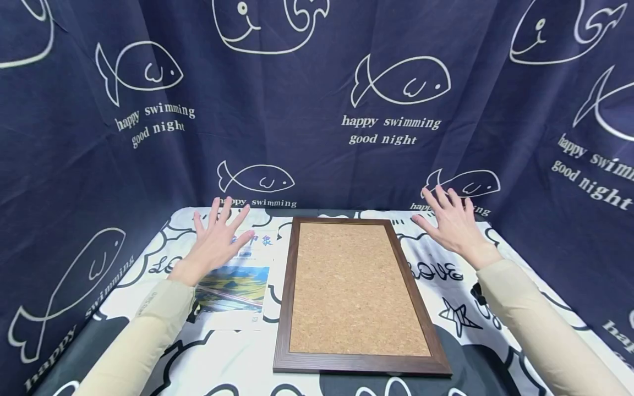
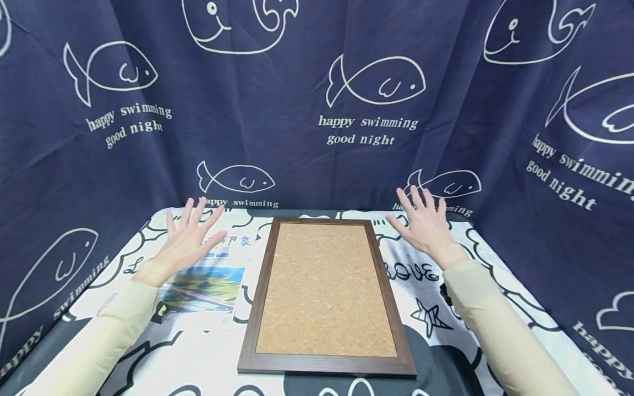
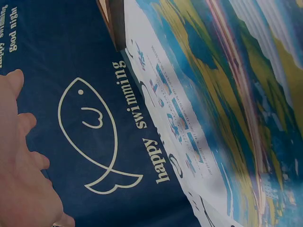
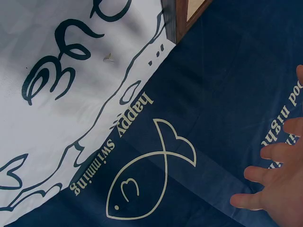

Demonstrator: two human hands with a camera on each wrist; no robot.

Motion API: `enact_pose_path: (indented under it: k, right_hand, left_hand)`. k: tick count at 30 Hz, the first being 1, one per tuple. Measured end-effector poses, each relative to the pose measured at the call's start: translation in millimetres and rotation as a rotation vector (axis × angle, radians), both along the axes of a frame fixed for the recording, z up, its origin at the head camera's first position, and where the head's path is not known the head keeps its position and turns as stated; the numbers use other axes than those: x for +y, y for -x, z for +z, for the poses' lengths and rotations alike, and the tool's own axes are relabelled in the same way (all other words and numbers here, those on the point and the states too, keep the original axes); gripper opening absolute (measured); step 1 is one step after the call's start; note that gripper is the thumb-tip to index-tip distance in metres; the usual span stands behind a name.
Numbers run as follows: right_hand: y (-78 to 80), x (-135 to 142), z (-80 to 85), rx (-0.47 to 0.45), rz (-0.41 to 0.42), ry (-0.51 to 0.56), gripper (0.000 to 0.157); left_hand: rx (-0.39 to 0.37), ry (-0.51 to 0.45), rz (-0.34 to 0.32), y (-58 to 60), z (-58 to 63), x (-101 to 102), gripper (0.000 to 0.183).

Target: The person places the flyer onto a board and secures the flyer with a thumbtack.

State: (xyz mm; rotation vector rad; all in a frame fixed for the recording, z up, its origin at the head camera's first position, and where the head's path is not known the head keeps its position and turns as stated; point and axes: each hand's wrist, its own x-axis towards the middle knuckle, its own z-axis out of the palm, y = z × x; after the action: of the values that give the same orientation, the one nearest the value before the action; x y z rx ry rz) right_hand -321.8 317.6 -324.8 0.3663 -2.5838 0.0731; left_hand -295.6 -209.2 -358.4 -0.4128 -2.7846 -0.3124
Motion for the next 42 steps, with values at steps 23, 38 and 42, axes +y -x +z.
enact_pose_path:
  k: [23, 38, 42]
  right_hand:
    - [4.5, 12.9, -15.9, -0.134, 0.087, 0.068, 0.055]
    - [22.8, 43.6, -53.4, -0.407, 0.152, 0.092, 0.023]
    - [24.8, 49.8, -59.2, -0.432, 0.168, 0.122, 0.025]
  left_hand:
    - [-0.588, 0.046, 0.357, -52.4, -3.9, -63.7, 0.085]
    - [-0.625, -0.016, 0.412, -53.1, -23.7, -65.9, 0.088]
    - [-0.634, -0.051, 0.41, -51.4, -26.4, -65.6, 0.088]
